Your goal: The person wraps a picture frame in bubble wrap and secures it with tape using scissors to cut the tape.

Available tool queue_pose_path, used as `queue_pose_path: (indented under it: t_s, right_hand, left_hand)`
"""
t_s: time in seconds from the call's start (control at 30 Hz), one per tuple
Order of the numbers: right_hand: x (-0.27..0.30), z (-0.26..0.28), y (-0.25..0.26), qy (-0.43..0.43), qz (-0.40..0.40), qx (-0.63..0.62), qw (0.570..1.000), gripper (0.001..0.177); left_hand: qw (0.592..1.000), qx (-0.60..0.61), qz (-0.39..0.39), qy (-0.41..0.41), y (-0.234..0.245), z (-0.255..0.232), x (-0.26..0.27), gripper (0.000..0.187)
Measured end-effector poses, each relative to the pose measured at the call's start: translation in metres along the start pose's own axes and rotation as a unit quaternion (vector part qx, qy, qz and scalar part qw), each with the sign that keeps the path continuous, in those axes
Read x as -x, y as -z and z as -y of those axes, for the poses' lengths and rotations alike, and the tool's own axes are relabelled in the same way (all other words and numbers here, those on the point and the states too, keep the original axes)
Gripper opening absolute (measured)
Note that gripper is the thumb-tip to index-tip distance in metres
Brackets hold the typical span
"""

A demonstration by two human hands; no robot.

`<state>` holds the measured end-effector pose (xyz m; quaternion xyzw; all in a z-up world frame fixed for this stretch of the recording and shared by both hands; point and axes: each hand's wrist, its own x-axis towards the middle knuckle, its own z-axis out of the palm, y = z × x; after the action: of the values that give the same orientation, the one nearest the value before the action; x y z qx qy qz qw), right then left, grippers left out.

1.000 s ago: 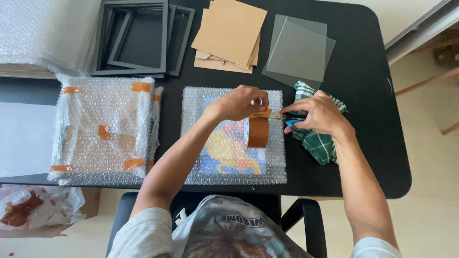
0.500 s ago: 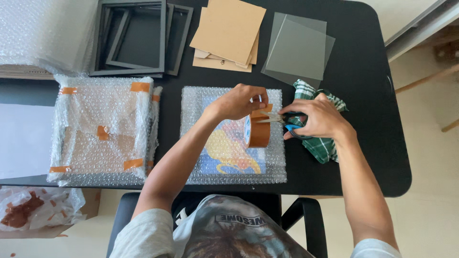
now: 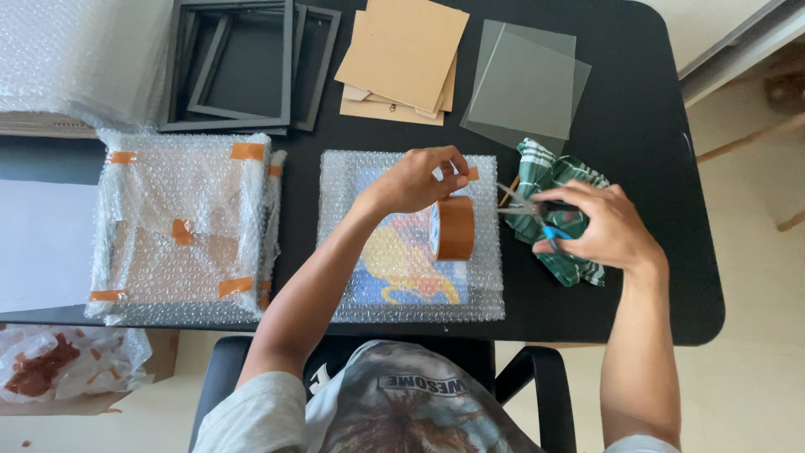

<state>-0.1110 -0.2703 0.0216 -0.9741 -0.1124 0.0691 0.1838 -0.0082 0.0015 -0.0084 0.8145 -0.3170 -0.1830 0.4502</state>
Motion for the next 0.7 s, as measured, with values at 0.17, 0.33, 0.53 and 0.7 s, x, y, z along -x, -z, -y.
queue_pose_path:
  t_s: [0.17, 0.33, 0.53, 0.7]
  right_hand:
    - [0.029, -0.057, -0.038, -0.112, -0.205, -0.002, 0.972, 0.058]
    - [0.035, -0.078, -0.069, -0.352, -0.166, 0.094, 0.916, 0.043]
    - [0.029, -0.056, -0.055, -0.267, -0.135, 0.064, 0.952, 0.024]
    - [-0.013, 0.005, -0.084, 0.020, -0.261, -0.159, 0.952, 0.012]
  left_hand:
    - [0.999, 0.019, -0.012, -0.043, -0.011, 0.014, 0.008, 0.041]
    - [0.996, 0.026, -0.042, -0.081, -0.021, 0.018, 0.014, 0.056]
    - [0.995, 0.060, -0.047, -0.068, -0.023, 0.011, 0.016, 0.057]
    - [0.983, 0.153, -0.055, -0.084, -0.030, 0.025, 0.012, 0.068]
